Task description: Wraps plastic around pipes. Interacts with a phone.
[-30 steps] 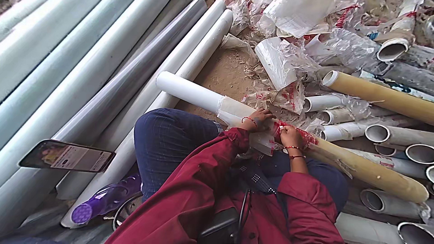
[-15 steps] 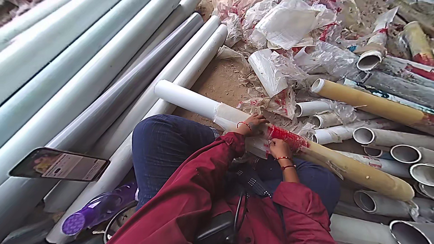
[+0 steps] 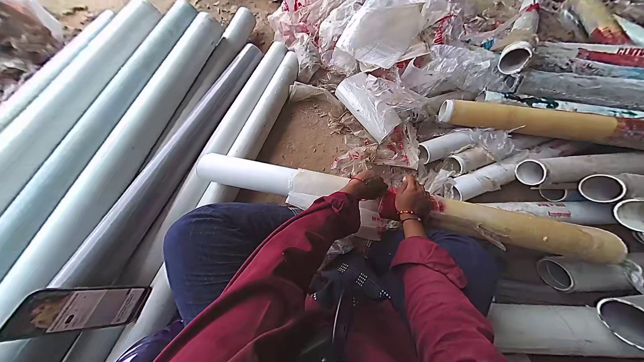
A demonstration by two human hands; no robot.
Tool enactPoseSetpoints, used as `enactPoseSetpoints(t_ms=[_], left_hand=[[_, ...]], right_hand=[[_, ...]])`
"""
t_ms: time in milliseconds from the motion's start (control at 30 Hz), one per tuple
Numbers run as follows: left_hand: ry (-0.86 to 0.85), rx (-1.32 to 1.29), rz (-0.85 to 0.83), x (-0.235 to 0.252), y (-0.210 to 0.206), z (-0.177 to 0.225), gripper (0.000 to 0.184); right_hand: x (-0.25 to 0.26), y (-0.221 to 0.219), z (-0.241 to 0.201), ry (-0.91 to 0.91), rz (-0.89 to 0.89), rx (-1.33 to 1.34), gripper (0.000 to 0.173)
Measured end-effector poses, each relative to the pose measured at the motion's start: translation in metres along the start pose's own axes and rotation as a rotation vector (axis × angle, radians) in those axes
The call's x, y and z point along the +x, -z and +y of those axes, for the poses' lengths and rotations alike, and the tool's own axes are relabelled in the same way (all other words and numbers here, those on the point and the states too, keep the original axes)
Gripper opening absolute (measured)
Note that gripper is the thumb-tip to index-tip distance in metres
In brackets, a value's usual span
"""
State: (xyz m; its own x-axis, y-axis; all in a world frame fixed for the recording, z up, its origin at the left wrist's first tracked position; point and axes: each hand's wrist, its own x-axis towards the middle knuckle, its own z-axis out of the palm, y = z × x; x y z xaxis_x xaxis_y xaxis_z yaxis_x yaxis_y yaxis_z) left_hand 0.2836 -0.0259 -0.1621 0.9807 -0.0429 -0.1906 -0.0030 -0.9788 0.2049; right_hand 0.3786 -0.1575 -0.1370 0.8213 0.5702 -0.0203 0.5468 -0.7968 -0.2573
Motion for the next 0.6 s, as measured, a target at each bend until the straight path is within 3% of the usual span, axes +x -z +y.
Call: enactPoseSetpoints(t_ms=[33,100,233,333,433,500,600], left_hand=[[0.131,-0.145,-0.227,0.001,0.028,0.015,0.032],[0.256,-0.299,-0.200,-0.011,0.041,0.036,0.028],[0.272,-0.203,-0.128,-0.033,0.036,0.066,0.029],[0.283,-0.223,-0.160,-0.047,0.048,0.087,0.034],[0.235,-0.245,-0.146,-0.075,0.027,0.106,0.034],[0.252,-0.307,0.059,-0.097,0.006,0.107,0.028],[0.428,-0.313,0.507,-0.108,0.012,0.098,0.031]], right_hand=[[0.002,-0.001,0.001,-0.005,0.018,0.012,0.038],[0.001,-0.006,0.003,0.004,0.077,0.037,0.036],[-0.010,-0.015,0.011,0.054,0.162,0.063,0.033],[-0.008,-0.007,0.008,0.030,0.124,0.052,0.032],[-0.003,-0.001,0.002,-0.014,-0.003,0.042,0.035],[0.002,0.006,-0.003,-0.028,-0.102,-0.001,0.037],[-0.005,0.003,-0.008,-0.011,-0.070,-0.020,0.037]])
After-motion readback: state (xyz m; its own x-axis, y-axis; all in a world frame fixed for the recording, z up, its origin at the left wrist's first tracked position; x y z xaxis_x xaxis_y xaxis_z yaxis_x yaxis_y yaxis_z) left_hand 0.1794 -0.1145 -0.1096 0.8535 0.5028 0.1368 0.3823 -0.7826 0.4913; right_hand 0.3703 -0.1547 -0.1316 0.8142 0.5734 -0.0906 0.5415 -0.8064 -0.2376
